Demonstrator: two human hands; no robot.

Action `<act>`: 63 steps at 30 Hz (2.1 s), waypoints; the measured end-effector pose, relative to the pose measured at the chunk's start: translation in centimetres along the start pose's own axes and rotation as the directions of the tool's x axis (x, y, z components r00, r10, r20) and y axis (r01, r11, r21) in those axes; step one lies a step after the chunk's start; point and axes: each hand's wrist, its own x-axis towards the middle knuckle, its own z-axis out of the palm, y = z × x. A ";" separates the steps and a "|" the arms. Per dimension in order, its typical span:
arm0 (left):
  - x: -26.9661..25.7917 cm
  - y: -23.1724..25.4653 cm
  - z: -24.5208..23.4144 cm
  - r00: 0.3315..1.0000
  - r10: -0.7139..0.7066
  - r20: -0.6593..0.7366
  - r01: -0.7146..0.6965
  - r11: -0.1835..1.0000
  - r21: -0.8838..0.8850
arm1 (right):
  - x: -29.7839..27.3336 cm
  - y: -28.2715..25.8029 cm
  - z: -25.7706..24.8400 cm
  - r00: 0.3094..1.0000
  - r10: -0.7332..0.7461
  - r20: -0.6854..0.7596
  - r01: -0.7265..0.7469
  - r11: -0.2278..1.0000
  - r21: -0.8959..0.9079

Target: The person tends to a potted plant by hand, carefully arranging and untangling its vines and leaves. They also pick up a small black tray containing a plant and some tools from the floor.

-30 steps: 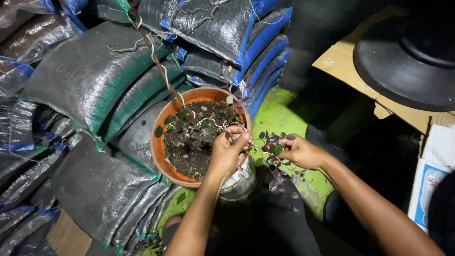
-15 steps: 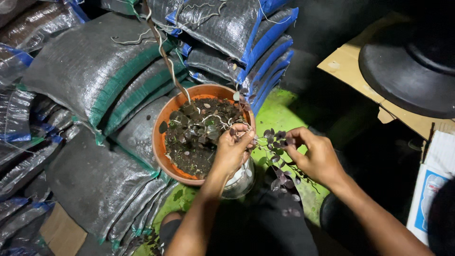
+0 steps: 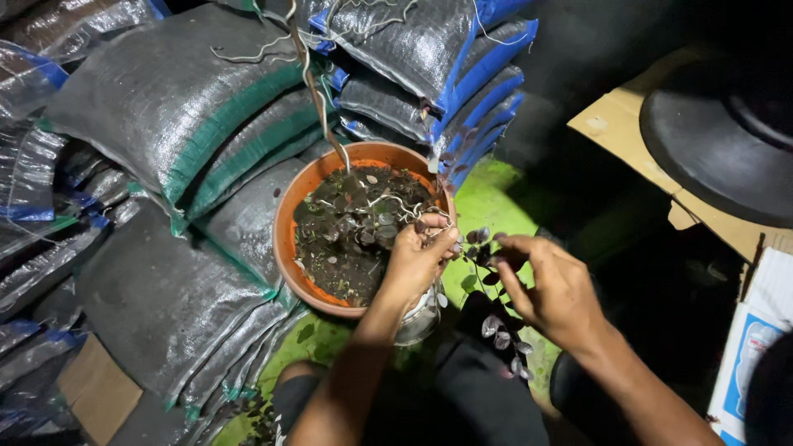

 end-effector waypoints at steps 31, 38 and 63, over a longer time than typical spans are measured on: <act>2.0 -3.8 -1.1 1.000 0.028 0.012 -0.028 1.000 0.008 | 4.0 9.2 2.0 0.792 0.536 0.292 -0.602 0.764 0.232; 1.6 -2.9 -1.2 0.998 0.014 0.057 -0.016 1.000 0.027 | 4.8 6.9 0.4 0.872 0.445 0.203 -0.484 0.846 0.225; 3.1 -3.9 -0.9 0.997 -0.067 -0.038 0.057 0.975 -0.217 | 3.5 6.8 -0.1 0.915 0.359 0.183 -0.374 0.926 0.055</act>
